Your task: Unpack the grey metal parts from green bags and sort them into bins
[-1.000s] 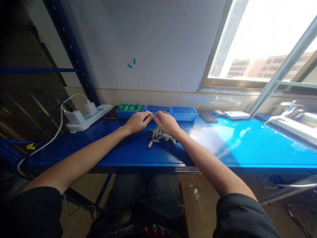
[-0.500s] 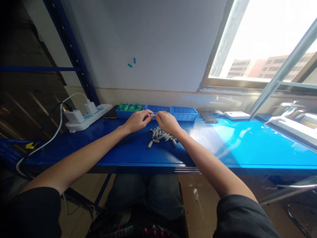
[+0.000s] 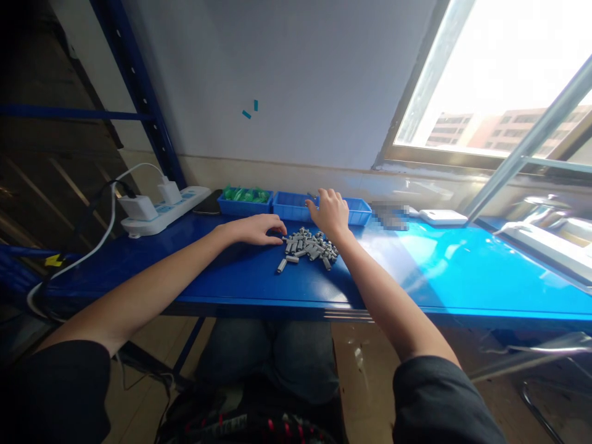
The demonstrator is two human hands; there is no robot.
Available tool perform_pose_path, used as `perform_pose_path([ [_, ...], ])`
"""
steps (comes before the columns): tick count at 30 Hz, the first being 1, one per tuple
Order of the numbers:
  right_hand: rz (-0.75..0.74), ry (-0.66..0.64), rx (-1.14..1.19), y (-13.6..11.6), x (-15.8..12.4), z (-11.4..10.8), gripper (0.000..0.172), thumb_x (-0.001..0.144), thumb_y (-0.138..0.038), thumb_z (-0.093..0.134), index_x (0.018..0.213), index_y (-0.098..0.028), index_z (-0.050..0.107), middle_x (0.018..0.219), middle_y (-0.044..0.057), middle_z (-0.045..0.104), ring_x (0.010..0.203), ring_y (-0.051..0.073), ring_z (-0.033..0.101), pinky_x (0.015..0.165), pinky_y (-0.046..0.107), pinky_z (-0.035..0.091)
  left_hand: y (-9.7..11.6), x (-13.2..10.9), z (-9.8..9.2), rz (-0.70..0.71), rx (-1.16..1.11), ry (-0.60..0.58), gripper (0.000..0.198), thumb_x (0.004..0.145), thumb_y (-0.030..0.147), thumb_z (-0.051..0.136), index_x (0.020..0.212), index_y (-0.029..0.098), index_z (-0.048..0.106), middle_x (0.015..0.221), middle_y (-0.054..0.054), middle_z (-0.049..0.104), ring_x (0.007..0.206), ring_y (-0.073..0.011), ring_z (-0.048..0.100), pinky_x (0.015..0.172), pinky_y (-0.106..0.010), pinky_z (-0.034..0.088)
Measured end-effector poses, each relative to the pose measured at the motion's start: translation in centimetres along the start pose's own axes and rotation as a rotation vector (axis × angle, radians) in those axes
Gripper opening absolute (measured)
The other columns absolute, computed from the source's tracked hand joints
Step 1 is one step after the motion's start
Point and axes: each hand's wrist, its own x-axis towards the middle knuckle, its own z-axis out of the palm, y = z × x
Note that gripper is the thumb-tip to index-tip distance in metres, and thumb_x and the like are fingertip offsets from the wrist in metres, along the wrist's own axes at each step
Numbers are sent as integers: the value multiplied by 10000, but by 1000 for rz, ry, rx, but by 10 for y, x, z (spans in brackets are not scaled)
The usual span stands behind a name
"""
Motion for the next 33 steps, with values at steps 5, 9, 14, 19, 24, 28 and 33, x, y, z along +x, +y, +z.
perform_pose_path([
  [5, -95, -194, 78, 3, -7, 5, 405, 890, -404, 521, 1176, -135, 618, 949, 112, 673, 919, 260, 592, 816, 362, 442, 1, -1, -1, 20, 77, -5, 277, 809, 382, 568, 972, 194, 690, 1000, -61, 664, 891, -182, 618, 736, -234, 440],
  [9, -276, -302, 219, -16, -14, 4, 283, 889, -361, 530, 1043, -172, 674, 860, 61, 662, 836, 204, 593, 772, 311, 432, -4, 0, 1, -41, 62, 86, 268, 799, 355, 559, 957, 179, 686, 949, -56, 701, 841, -184, 637, 696, -236, 443],
  [14, -378, -353, 242, -26, -21, 7, 195, 869, -283, 563, 989, -178, 674, 859, 58, 661, 875, 207, 582, 789, 304, 421, -12, 2, 4, -60, -43, 202, 277, 804, 325, 533, 954, 157, 695, 901, -57, 722, 800, -176, 648, 686, -232, 455],
  [19, -384, -360, 224, -27, -23, 7, 199, 879, -205, 499, 944, -175, 684, 891, 69, 666, 880, 205, 583, 779, 298, 418, -9, 4, 8, -51, -52, 217, 264, 815, 314, 512, 899, 154, 705, 844, -56, 718, 743, -168, 633, 643, -228, 434],
  [24, -364, -373, 228, -28, -22, 3, 185, 850, -231, 543, 953, -169, 684, 872, 62, 671, 872, 211, 591, 778, 303, 419, -6, 4, 9, -45, -94, 275, 275, 836, 329, 501, 907, 147, 695, 828, -54, 712, 716, -161, 616, 628, -232, 418],
  [28, -374, -371, 219, -27, -22, 4, 200, 863, -224, 516, 948, -164, 687, 877, 68, 674, 871, 209, 591, 781, 300, 419, -6, 5, 9, -44, -106, 298, 277, 844, 346, 501, 900, 146, 684, 808, -50, 704, 699, -161, 603, 626, -242, 409],
  [33, -380, -358, 210, -27, -22, 6, 222, 868, -201, 486, 947, -168, 691, 907, 74, 681, 874, 207, 593, 784, 301, 420, -6, 5, 10, -36, -112, 295, 263, 844, 348, 500, 878, 150, 669, 801, -49, 695, 716, -166, 604, 640, -249, 408],
])
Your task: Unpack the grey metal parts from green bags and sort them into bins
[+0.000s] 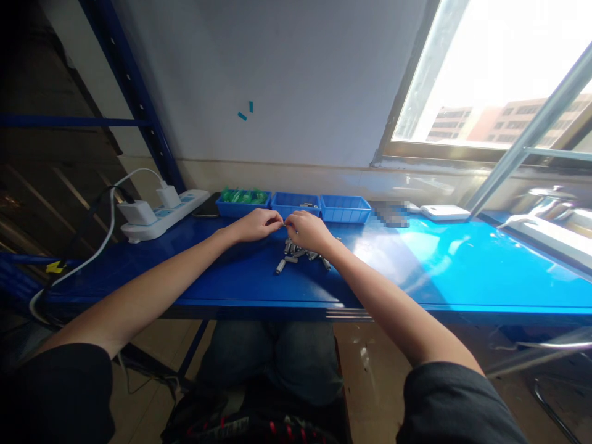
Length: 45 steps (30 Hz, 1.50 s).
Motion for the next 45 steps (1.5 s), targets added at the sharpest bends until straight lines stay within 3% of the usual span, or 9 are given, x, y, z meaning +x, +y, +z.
perform_pose_path([
  [9, 48, 51, 11, 2, 0, -1, 210, 866, -211, 485, 914, -182, 687, 871, 65, 680, 848, 203, 599, 755, 295, 423, 5, -4, -1, 33, -17, 46, 292, 851, 409, 536, 1030, 186, 596, 771, -17, 674, 692, -160, 606, 626, -245, 421],
  [17, -13, 11, 27, 5, 0, 1, 273, 881, -130, 429, 1034, -160, 654, 991, 99, 678, 944, 210, 604, 825, 303, 428, 2, -3, -1, -10, -13, 53, 290, 881, 403, 478, 970, 178, 638, 758, -26, 682, 675, -156, 601, 605, -236, 406],
  [20, 39, 8, 1, 0, -2, -2, 250, 873, -232, 524, 1102, -176, 608, 946, 74, 678, 918, 219, 604, 754, 295, 426, 4, -3, -1, -27, -42, 39, 330, 905, 417, 432, 922, 170, 651, 756, -29, 696, 652, -150, 597, 591, -233, 395],
  [25, 39, 31, -40, -7, -2, -7, 164, 896, -279, 526, 994, -194, 625, 923, 67, 671, 882, 207, 596, 724, 282, 407, 9, -3, 0, 16, -76, 1, 391, 933, 420, 371, 788, 169, 634, 756, -32, 706, 677, -153, 620, 631, -236, 416],
  [28, 55, 40, -22, -6, -1, -7, 190, 925, -282, 478, 966, -188, 638, 943, 80, 678, 899, 207, 601, 756, 284, 413, 7, -3, 0, 10, -64, 18, 380, 944, 369, 340, 809, 174, 638, 757, -26, 701, 707, -155, 628, 671, -243, 429],
  [34, 79, 58, 16, 0, -1, -2, 208, 916, -266, 463, 975, -168, 637, 962, 92, 686, 897, 214, 616, 775, 295, 434, 4, -3, 2, 66, -29, 108, 293, 867, 294, 491, 1122, 179, 577, 816, -21, 691, 713, -149, 626, 644, -237, 435],
  [38, 93, 64, 37, 3, 0, 1, 198, 891, -239, 475, 970, -167, 643, 969, 95, 695, 882, 212, 624, 762, 296, 441, 8, -3, 2, 97, -31, 135, 270, 806, 285, 573, 1054, 181, 583, 847, -31, 695, 756, -159, 640, 669, -243, 451],
  [45, 39, 85, 106, 7, 2, 1, 271, 866, -131, 412, 974, -154, 659, 940, 93, 708, 894, 206, 635, 803, 294, 446, 6, -1, 3, 55, -62, 157, 252, 854, 364, 531, 990, 168, 614, 831, -47, 700, 765, -169, 647, 701, -260, 468],
])
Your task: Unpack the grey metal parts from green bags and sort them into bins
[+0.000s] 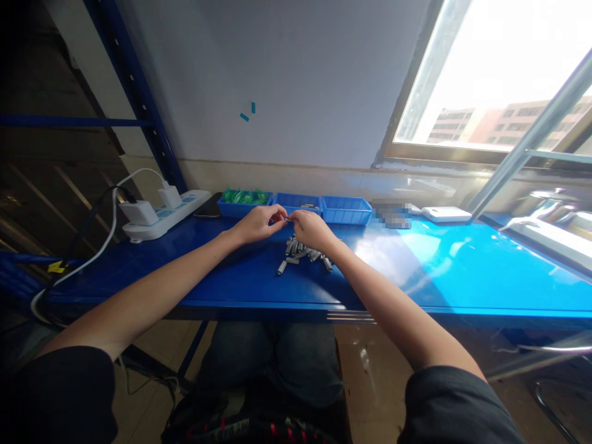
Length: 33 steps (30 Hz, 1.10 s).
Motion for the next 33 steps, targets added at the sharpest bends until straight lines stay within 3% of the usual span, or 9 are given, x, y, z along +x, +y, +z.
perform_pose_path([
  [3, 22, 17, -12, -2, -1, -4, 282, 850, -123, 429, 1036, -168, 636, 913, 74, 698, 880, 201, 627, 784, 290, 440, -3, 1, 2, -49, -60, 1, 309, 862, 415, 518, 994, 155, 620, 820, -49, 700, 749, -162, 643, 692, -254, 473],
  [6, 44, 29, -46, -7, -3, -8, 250, 845, -249, 544, 1080, -182, 600, 887, 58, 674, 827, 199, 610, 711, 278, 426, -3, 1, 3, -79, -111, -18, 326, 872, 424, 493, 977, 145, 626, 788, -44, 700, 728, -159, 641, 674, -249, 472],
  [12, 14, 19, -66, -11, -3, -9, 182, 919, -283, 473, 935, -193, 630, 915, 72, 676, 872, 198, 606, 745, 272, 413, 2, 0, 0, -77, -125, -62, 371, 931, 427, 381, 865, 157, 628, 771, -45, 700, 727, -156, 641, 690, -248, 471],
  [19, 53, 15, -75, -7, 0, -6, 294, 965, -279, 368, 813, -193, 605, 861, 79, 681, 854, 197, 610, 747, 272, 408, 4, -1, -2, 12, -4, -6, 321, 859, 326, 520, 1145, 184, 552, 835, -25, 686, 713, -146, 620, 651, -237, 446],
  [25, 49, 10, -70, -7, 1, -4, 320, 969, -289, 348, 764, -200, 576, 809, 74, 667, 801, 195, 606, 713, 274, 398, 10, -1, -2, 42, 67, 39, 257, 882, 364, 506, 1028, 180, 611, 790, -29, 687, 710, -153, 622, 679, -250, 441],
  [30, 50, 64, -6, -9, -3, -6, 185, 919, -281, 458, 1028, -191, 577, 816, 41, 652, 781, 185, 600, 687, 264, 396, 6, 1, -3, -65, -11, 66, 334, 901, 434, 453, 917, 167, 652, 702, -22, 669, 652, -148, 602, 624, -239, 430],
  [33, 24, 68, -3, -12, -4, -9, 269, 877, -292, 538, 1125, -190, 546, 821, 27, 635, 759, 177, 591, 689, 259, 401, 3, 1, -2, -112, -126, 40, 387, 917, 460, 409, 843, 162, 644, 697, -24, 670, 672, -148, 620, 642, -236, 446],
])
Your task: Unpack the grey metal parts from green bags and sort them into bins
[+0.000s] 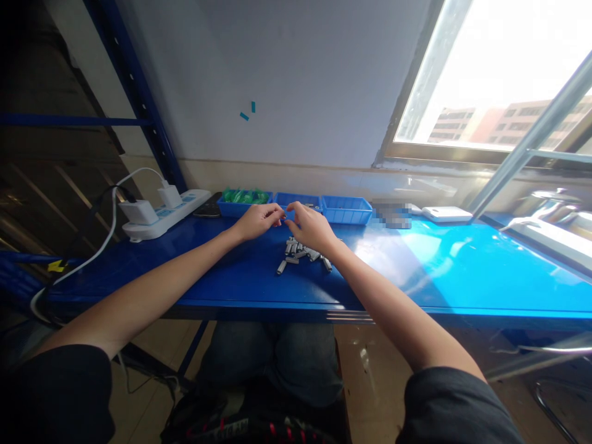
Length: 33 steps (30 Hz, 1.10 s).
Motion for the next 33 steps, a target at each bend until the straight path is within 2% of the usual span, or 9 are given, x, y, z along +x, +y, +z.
perform_pose_path([
  [4, -21, -12, -37, -2, 0, -2, 181, 901, -273, 491, 1034, -198, 588, 880, 47, 643, 793, 179, 585, 701, 261, 398, -1, 0, 4, -24, -89, -71, 447, 911, 528, 408, 773, 161, 622, 692, -30, 672, 684, -153, 636, 668, -242, 465],
  [8, -5, -8, -41, -1, 1, -1, 172, 930, -271, 440, 955, -201, 595, 914, 61, 662, 832, 188, 586, 721, 268, 391, -2, -1, 6, -37, -145, -116, 483, 937, 525, 334, 768, 159, 601, 685, -33, 667, 665, -152, 633, 668, -249, 483],
  [15, 40, 8, -26, 6, 4, 5, 255, 962, -295, 361, 791, -207, 528, 815, 67, 650, 794, 192, 585, 695, 274, 370, 3, -5, 6, 80, 48, -10, 317, 945, 383, 376, 1098, 183, 569, 825, -27, 682, 750, -152, 634, 707, -251, 476],
  [20, 34, 36, -2, 8, 5, 10, 282, 967, -291, 336, 750, -211, 496, 777, 61, 641, 721, 180, 571, 657, 276, 351, 10, -6, 6, 133, 186, 40, 260, 874, 367, 523, 1049, 184, 584, 812, -27, 684, 697, -155, 617, 644, -243, 440],
  [23, 23, 39, 23, 7, 4, 9, 265, 961, -286, 344, 779, -206, 519, 796, 62, 647, 731, 178, 574, 661, 273, 355, 11, -5, 5, 106, 214, 72, 259, 898, 394, 490, 991, 184, 610, 768, -26, 683, 678, -155, 614, 633, -243, 420],
  [26, 8, 44, 59, 6, 2, 7, 169, 928, -280, 415, 977, -192, 551, 783, 37, 639, 724, 175, 574, 657, 264, 370, 9, -4, 5, 59, 165, 81, 322, 929, 423, 423, 918, 176, 629, 715, -23, 673, 652, -151, 607, 613, -236, 408],
  [28, -18, 46, 62, 4, 0, 5, 226, 896, -289, 479, 1089, -187, 535, 770, 21, 625, 716, 172, 571, 659, 259, 382, 8, -4, 4, 39, 108, 77, 374, 944, 446, 386, 868, 172, 629, 699, -23, 670, 646, -147, 606, 612, -231, 410],
  [33, -57, 35, -10, -2, 0, 1, 186, 895, -272, 466, 1011, -196, 590, 852, 47, 647, 766, 175, 584, 685, 264, 401, 7, -3, 6, 21, -6, -26, 492, 952, 526, 328, 778, 164, 612, 701, -26, 669, 670, -141, 619, 652, -227, 429],
])
